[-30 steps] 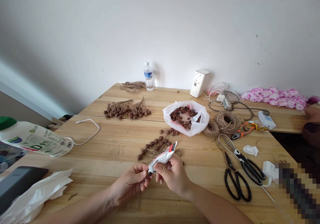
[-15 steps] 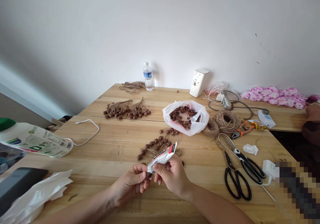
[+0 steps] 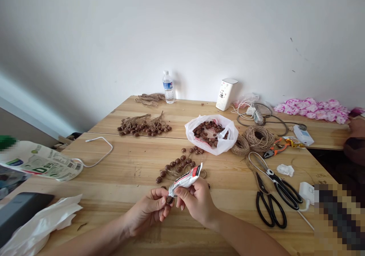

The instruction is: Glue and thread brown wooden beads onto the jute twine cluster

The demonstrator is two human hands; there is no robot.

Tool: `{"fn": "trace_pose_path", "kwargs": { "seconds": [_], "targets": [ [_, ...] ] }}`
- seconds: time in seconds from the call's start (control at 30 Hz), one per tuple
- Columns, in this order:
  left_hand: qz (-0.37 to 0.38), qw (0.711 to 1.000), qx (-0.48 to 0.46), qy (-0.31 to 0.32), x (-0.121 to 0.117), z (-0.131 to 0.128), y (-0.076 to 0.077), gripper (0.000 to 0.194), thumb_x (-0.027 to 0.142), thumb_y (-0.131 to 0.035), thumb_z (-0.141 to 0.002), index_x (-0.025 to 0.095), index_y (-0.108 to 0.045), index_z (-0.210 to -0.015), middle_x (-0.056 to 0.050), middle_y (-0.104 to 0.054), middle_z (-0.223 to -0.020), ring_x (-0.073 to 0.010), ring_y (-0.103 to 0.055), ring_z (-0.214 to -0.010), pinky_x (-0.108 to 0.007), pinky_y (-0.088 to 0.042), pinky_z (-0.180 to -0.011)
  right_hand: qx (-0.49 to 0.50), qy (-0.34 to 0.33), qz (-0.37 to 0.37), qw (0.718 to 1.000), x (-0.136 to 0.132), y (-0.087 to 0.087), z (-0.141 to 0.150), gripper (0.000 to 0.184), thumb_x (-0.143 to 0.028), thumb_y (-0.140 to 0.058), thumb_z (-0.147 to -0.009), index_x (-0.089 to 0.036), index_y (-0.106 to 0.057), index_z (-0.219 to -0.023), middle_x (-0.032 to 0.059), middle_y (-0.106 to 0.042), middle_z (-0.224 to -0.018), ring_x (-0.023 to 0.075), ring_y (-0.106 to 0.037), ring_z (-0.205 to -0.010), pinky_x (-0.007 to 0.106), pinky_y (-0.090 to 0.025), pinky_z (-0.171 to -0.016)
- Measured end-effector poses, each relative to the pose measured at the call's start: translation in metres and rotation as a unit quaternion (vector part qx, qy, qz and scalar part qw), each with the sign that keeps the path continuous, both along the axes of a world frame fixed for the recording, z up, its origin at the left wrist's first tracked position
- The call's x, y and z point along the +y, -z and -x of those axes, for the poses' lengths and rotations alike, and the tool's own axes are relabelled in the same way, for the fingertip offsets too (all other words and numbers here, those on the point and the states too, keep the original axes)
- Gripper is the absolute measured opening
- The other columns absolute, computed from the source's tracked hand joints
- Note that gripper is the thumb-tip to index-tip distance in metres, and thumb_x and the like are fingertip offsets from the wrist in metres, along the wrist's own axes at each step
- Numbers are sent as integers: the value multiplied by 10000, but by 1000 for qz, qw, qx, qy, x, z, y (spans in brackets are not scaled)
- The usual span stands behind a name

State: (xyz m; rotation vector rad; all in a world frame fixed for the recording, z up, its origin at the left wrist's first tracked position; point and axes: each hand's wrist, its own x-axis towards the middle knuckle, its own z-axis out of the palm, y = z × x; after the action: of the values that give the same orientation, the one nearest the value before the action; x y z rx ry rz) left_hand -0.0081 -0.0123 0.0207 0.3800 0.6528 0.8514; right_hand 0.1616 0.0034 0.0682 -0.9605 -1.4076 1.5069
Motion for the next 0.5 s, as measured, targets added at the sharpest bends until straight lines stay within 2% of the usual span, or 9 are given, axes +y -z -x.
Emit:
{"fn": "trace_pose_path", "kwargs": {
  "seconds": [0.3, 0.5],
  "targets": [
    [-6, 1000, -12, -5, -1, 1, 3, 210, 206, -839, -576, 132, -721, -734, -72, -716, -664, -125, -643, -495, -177, -481, -433, -9, 10, -6, 1000, 0, -4, 0, 336, -436, -628, -794, -142, -557, -649, -7, -550, -482, 96, -498, -395, 207, -400, -389],
    [-17, 1000, -20, 1, -2, 1, 0, 200, 202, -831, -589, 144, -735, -755, -68, -721, -685, -121, -647, -515, -180, -482, -459, -16, 16, -15, 1000, 1, -7, -3, 333, -436, -625, -800, -140, -566, -658, -8, -546, -477, 94, -493, -393, 202, -393, -387]
  ]
}}
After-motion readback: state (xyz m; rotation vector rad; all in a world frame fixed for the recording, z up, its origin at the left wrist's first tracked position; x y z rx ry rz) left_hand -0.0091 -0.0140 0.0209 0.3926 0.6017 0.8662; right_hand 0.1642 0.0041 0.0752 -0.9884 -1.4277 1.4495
